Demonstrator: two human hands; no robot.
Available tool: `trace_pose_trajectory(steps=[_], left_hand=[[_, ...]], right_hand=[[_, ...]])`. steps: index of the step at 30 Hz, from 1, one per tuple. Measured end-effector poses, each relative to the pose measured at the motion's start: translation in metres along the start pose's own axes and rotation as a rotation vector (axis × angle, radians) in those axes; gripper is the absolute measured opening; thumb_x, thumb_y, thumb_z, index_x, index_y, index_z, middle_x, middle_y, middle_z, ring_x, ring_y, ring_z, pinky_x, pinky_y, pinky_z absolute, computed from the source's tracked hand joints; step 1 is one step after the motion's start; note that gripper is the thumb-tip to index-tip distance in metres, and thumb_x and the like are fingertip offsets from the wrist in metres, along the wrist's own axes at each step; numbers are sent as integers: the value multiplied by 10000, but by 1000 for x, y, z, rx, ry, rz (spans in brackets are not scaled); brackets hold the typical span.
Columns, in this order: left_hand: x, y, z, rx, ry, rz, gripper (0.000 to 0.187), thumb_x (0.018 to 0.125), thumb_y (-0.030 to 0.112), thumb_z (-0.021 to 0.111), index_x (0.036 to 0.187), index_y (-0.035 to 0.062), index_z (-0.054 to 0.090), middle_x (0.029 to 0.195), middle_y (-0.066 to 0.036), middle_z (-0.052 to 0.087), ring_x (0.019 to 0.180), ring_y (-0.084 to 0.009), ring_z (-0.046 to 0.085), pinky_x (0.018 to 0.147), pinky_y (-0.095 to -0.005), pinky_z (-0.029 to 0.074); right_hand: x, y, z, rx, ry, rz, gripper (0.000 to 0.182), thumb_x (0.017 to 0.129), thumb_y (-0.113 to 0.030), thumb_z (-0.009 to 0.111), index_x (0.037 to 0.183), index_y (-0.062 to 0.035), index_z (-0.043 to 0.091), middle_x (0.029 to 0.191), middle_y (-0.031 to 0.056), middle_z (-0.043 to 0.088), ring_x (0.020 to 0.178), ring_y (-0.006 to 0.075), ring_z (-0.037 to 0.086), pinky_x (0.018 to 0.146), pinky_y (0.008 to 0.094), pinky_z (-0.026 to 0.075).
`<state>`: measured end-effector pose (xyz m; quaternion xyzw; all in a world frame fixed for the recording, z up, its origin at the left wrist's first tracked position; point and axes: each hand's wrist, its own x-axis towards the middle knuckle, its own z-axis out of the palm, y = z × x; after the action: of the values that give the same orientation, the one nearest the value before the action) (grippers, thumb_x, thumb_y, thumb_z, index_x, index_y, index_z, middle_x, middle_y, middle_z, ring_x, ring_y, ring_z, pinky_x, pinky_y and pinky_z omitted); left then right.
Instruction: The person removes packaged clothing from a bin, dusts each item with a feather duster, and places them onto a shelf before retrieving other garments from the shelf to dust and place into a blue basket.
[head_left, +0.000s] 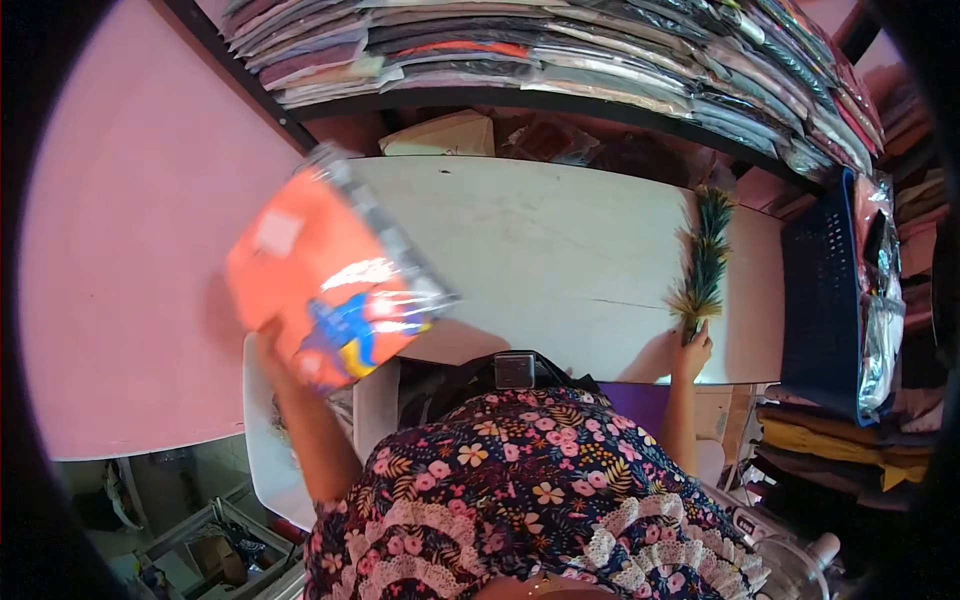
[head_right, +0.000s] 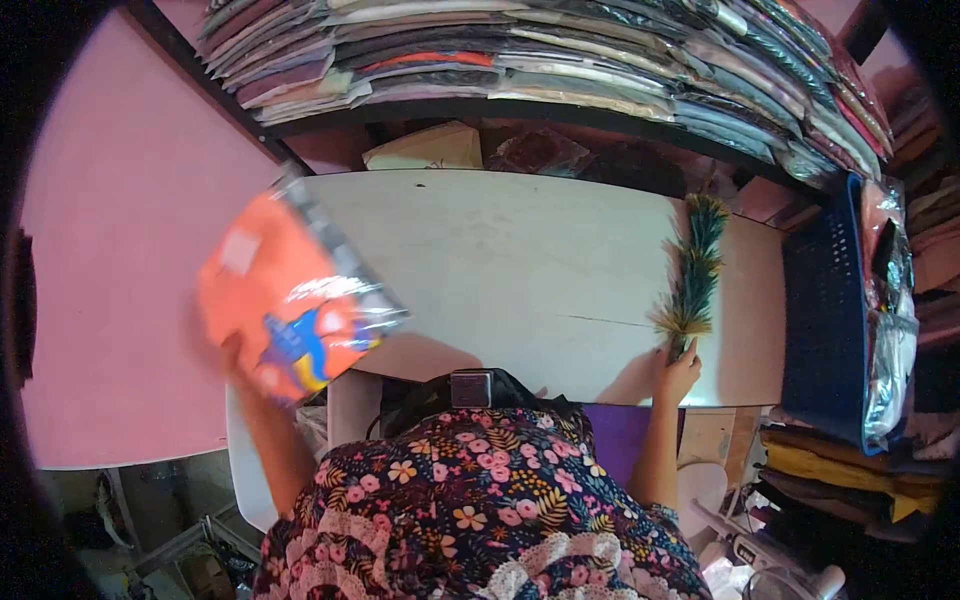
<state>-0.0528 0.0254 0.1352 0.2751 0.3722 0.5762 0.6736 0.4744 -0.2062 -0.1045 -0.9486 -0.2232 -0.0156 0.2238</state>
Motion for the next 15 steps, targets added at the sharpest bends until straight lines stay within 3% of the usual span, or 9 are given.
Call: trace_pose_trajectory(steps=[1, 2, 5, 7, 8, 10, 12, 14, 15], left_hand=[[38, -33, -27, 313, 48, 160, 458, 859, 328, 491, 1193, 15, 514, 1121, -124, 568, 994, -258, 573, 883, -413, 470], [51, -55, -7, 318, 52, 162, 458, 859, 328, 491, 1193, 15, 514, 1121, -124, 568, 994, -258, 573, 883, -413, 470], [64, -151, 82, 440, 56, -104, 366, 844, 272, 571, 1119, 31, 542, 1025, -100, 604, 901, -195, 602, 765, -348, 515], [121, -264, -1, 133, -456, -404, 354, 855, 240, 600, 1134, 32, 538, 994, -85, 606, 867, -163, 604, 705, -300, 513], [108, -270, 8, 131, -461, -407, 354, 855, 240, 600, 1134, 32, 538, 994, -85, 606, 867, -163, 604, 705, -300, 513], [65, -279, 32, 588, -61, -546, 278, 882, 182, 594, 1123, 47, 564, 1005, -40, 594, 879, -171, 623, 717, -289, 502], [76, -277, 23, 594, -45, -538, 270, 880, 169, 596, 1119, 47, 567, 989, -31, 604, 879, -163, 624, 713, -285, 498], [91, -276, 15, 601, -29, -531, 263, 878, 156, 598, 1116, 46, 570, 972, -22, 614, 880, -156, 626, 708, -281, 494], [100, -278, 14, 635, -143, -525, 295, 864, 156, 615, 1127, 31, 563, 978, -36, 618, 830, -144, 614, 677, -265, 483]], right_hand=[[2, 3, -4, 45, -41, 35, 653, 747, -211, 665, 1319, -27, 409, 1196, 203, 511, 1057, 422, 500, 891, 469, 424], [9, 9, -3, 48, -46, 33, 653, 747, -211, 665, 1319, -27, 409, 1196, 203, 511, 1057, 422, 500, 891, 469, 424], [28, 32, -8, 69, -169, -19, 496, 783, -179, 614, 1226, 5, 492, 1062, 229, 585, 977, 396, 565, 858, 441, 449], [29, 33, -11, 118, -211, 14, 481, 794, -174, 604, 1224, 7, 486, 1047, 238, 598, 955, 406, 576, 837, 453, 454], [28, 30, -10, 169, -258, 43, 467, 806, -169, 594, 1222, 9, 480, 1033, 246, 611, 934, 416, 588, 816, 465, 460], [19, 29, -7, 243, -182, -22, 432, 851, -180, 561, 1235, -10, 461, 994, 256, 629, 893, 426, 607, 774, 465, 472], [7, 3, -11, 400, -192, 61, 411, 896, -184, 516, 1278, -58, 430, 939, 224, 645, 836, 365, 638, 729, 417, 491], [-12, -52, -29, 496, -157, 39, 399, 929, -147, 469, 1319, -109, 394, 798, 136, 631, 662, 210, 607, 615, 345, 482], [-22, -67, -28, 512, -168, 16, 399, 927, -130, 468, 1319, -109, 395, 783, 130, 625, 656, 213, 602, 610, 343, 478]])
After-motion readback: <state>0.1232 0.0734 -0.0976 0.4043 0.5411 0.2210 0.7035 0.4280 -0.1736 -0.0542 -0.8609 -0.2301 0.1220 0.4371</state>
